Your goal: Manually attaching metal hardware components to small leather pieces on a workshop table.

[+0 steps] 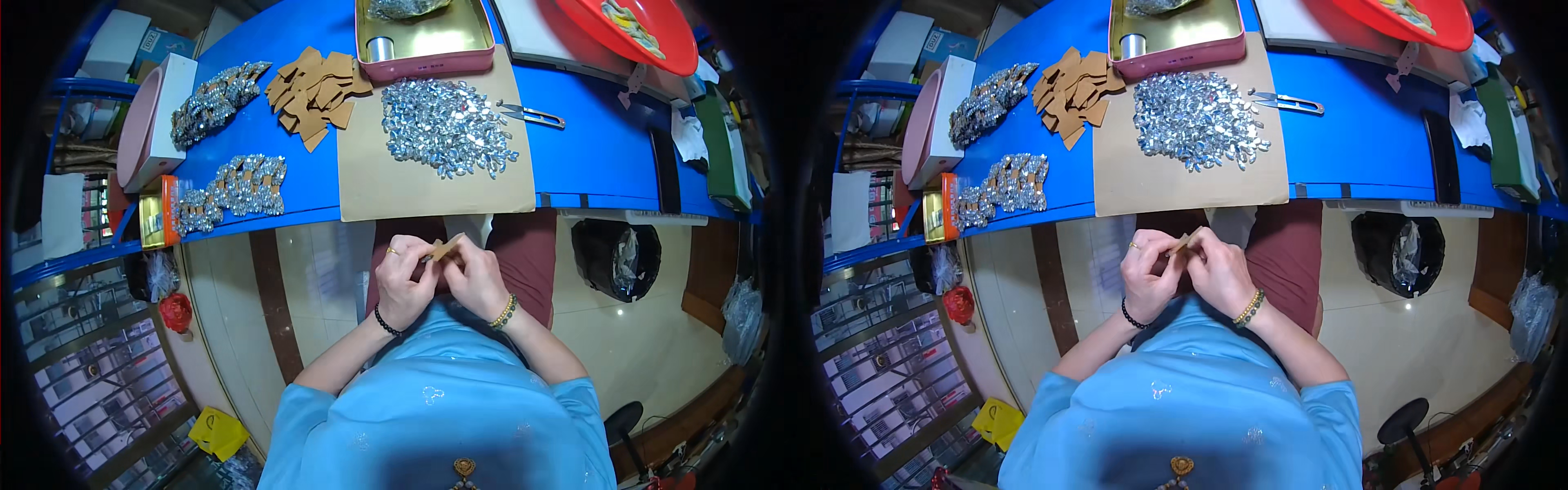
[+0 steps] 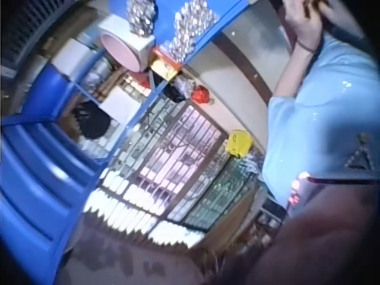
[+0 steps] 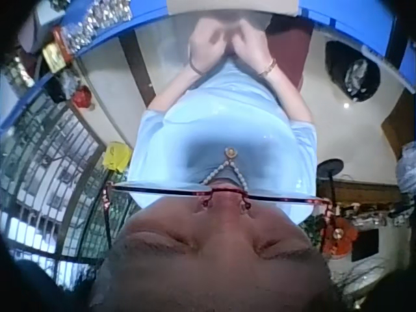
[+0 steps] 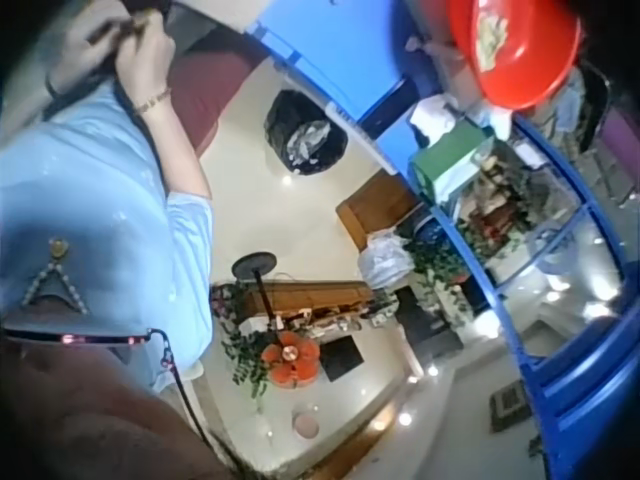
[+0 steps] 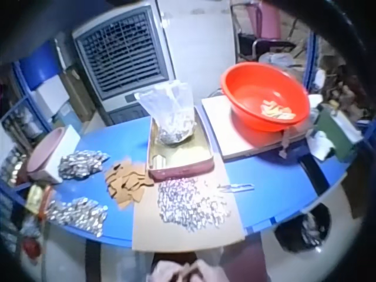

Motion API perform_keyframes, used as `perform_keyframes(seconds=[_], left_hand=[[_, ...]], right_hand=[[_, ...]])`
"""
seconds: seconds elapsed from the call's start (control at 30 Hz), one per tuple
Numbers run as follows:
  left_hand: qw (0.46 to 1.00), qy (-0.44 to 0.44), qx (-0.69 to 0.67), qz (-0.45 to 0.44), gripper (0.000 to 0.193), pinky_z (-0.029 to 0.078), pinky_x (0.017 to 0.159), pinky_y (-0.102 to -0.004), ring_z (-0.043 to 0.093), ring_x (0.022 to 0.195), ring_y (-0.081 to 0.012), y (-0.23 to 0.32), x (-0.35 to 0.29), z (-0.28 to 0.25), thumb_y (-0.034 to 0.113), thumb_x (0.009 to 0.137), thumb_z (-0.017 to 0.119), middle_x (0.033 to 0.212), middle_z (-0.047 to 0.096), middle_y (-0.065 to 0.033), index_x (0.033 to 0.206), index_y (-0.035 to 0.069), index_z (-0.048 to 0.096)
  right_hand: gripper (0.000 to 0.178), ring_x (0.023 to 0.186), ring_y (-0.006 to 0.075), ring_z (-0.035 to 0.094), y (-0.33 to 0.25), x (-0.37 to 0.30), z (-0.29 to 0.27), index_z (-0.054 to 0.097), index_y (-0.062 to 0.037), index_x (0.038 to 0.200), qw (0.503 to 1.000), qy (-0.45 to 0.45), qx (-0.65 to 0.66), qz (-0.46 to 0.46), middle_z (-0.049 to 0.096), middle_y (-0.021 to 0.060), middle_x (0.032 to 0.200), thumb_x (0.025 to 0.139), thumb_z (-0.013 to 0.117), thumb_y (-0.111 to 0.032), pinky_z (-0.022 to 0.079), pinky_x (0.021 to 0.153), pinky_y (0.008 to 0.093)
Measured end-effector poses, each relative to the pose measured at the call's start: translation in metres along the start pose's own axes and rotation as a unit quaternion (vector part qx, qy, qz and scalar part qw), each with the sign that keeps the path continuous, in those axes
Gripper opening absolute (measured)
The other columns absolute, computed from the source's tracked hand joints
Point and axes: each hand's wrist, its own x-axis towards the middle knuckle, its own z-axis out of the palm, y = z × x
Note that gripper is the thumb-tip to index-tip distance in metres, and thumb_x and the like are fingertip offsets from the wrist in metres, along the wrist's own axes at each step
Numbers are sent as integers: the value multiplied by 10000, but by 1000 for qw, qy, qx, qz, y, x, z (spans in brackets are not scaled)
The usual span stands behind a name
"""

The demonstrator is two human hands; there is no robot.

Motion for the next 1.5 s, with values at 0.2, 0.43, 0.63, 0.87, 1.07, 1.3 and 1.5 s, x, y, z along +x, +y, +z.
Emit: perform_keyframes(seconds=[0.2, 0.43, 0.63, 0.87, 1.07, 1.3, 1.5], left_hand=[[1000, 8, 1, -1, 155, 449, 529, -260, 553, 630, -187, -10, -1, -1, -34, 689, 647, 824, 555, -88, 827, 11, 591], [979, 20, -118, -167, 124, 419, 511, -230, 517, 591, -119, 1, -3, 5, -14, 714, 656, 804, 543, -63, 818, 4, 591], [998, 1, -16, -55, 143, 455, 532, -247, 547, 626, -157, -1, -7, 3, -36, 692, 643, 817, 552, -79, 819, 8, 591], [1000, -17, 9, 12, 196, 484, 535, -309, 583, 681, -231, -8, -10, 1, -54, 669, 621, 837, 561, -104, 846, 25, 590], [995, -60, 42, 61, 226, 487, 553, -334, 588, 689, -251, -7, -10, -1, -34, 665, 628, 850, 556, -111, 879, 29, 596], [980, -166, 29, 109, 268, 483, 626, -312, 591, 758, -248, -11, -8, -12, -64, 650, 621, 871, 566, -110, 900, 31, 614], [960, -247, -103, 79, 247, 473, 610, -299, 582, 713, -238, -10, -19, -3, -49, 680, 615, 869, 559, -118, 918, 17, 606]], right_hand=[[54, 498, 132, 552, -5, 1, -14, 540, 2, 794, 998, -50, 15, 19, 560, 91, 597, 803, 558, -48, 427, 483, 273], [42, 498, 172, 567, 3, -2, -7, 529, 5, 802, 999, -20, -23, -40, 554, 106, 589, 806, 542, -35, 429, 476, 287], [28, 509, 203, 575, 4, -1, -4, 503, 2, 807, 996, -20, -59, -62, 542, 122, 589, 811, 520, -20, 432, 482, 297], [31, 524, 110, 517, -1, 4, -10, 474, -4, 814, 991, -67, 45, 105, 534, 75, 606, 825, 500, -18, 419, 486, 268], [43, 562, 81, 491, 15, 6, -14, 511, 0, 809, 992, -53, 78, 88, 517, 46, 630, 827, 524, -36, 416, 512, 255], [107, 589, 237, 563, 29, 11, -23, 562, -29, 771, 986, -154, 60, -12, 553, 100, 651, 803, 571, -131, 436, 560, 324], [171, 659, 143, 559, 50, 9, -11, 549, -30, 762, 978, -87, 163, 99, 582, 57, 733, 868, 536, -163, 443, 564, 268]])
